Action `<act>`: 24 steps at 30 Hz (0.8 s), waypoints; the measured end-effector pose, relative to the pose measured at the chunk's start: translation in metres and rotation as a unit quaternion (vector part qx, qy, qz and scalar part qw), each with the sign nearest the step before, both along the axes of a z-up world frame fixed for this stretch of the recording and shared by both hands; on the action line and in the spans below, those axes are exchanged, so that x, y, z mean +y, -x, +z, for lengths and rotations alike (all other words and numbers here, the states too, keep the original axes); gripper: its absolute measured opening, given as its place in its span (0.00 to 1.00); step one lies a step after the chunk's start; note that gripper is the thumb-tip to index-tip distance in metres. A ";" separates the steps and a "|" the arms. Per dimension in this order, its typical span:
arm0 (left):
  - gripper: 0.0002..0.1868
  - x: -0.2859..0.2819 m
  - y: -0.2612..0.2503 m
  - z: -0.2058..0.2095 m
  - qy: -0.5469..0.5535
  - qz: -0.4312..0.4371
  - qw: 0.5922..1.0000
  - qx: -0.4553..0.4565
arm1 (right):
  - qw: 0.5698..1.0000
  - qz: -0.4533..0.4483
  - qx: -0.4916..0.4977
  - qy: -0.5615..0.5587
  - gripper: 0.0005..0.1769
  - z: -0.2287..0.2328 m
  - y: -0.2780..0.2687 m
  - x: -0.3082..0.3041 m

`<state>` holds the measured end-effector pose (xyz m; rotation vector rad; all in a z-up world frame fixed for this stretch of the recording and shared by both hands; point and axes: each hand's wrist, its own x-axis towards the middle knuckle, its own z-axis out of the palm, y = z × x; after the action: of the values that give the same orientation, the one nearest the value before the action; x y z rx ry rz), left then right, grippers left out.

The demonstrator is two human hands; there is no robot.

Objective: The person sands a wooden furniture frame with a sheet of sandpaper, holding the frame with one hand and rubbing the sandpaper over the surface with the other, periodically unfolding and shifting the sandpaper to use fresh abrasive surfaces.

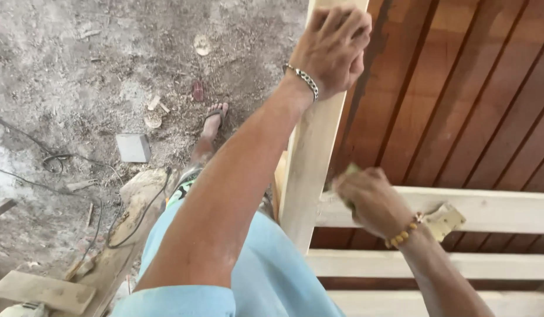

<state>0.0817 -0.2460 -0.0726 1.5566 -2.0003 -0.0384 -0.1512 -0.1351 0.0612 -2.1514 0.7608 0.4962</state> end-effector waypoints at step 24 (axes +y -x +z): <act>0.08 0.010 0.000 0.010 0.009 0.008 0.998 0.062 | 0.920 0.230 0.312 0.054 0.09 -0.014 -0.013 0.034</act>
<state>0.0815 -0.2361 -0.0626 1.5203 -1.8871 -0.1090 -0.1384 -0.1014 0.0470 -2.2909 0.6060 1.4661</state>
